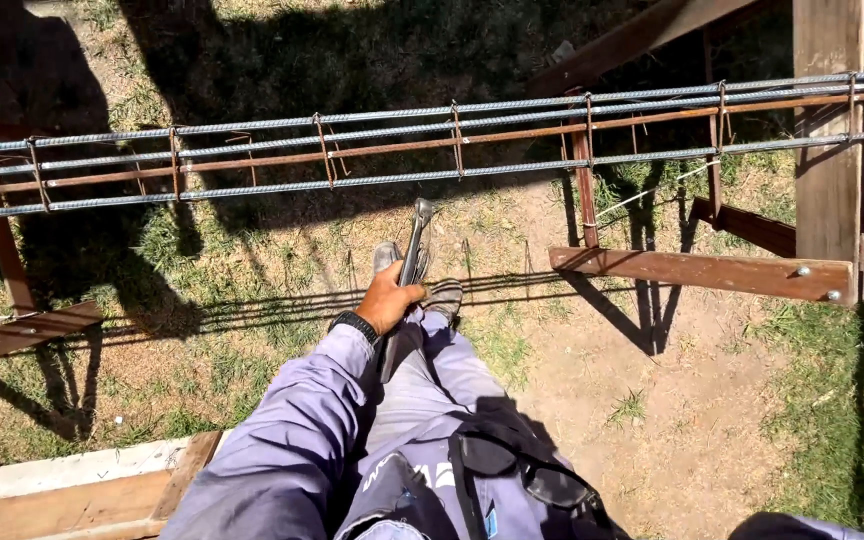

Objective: Tying rebar intersections with wire using pliers on a wooden support frame

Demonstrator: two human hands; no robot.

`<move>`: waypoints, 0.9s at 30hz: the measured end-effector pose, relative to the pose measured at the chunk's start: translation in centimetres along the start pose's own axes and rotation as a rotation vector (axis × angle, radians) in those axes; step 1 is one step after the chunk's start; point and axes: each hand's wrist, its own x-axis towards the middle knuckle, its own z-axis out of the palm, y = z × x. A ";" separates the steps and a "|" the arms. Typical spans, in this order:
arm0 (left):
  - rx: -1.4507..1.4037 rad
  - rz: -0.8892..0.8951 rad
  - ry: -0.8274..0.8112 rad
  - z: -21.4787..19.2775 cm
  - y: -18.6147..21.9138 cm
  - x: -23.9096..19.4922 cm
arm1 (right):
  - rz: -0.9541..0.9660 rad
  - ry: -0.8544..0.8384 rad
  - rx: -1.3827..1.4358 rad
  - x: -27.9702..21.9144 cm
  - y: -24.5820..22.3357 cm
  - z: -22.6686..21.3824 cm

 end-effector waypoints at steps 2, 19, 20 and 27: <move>-0.198 0.020 -0.081 -0.2 2.6 -4.0 | 0.054 0.092 -0.011 0.0 -1.4 2.7; -0.399 0.643 0.019 2.1 16.8 -17.9 | 0.510 -0.235 0.054 -12.4 6.2 20.5; -0.333 0.665 0.076 1.9 17.3 -19.0 | 0.426 -0.155 -0.032 -13.3 6.4 20.1; 0.371 0.745 -0.026 -4.4 11.4 -21.6 | 0.253 0.187 0.066 -10.6 1.7 19.0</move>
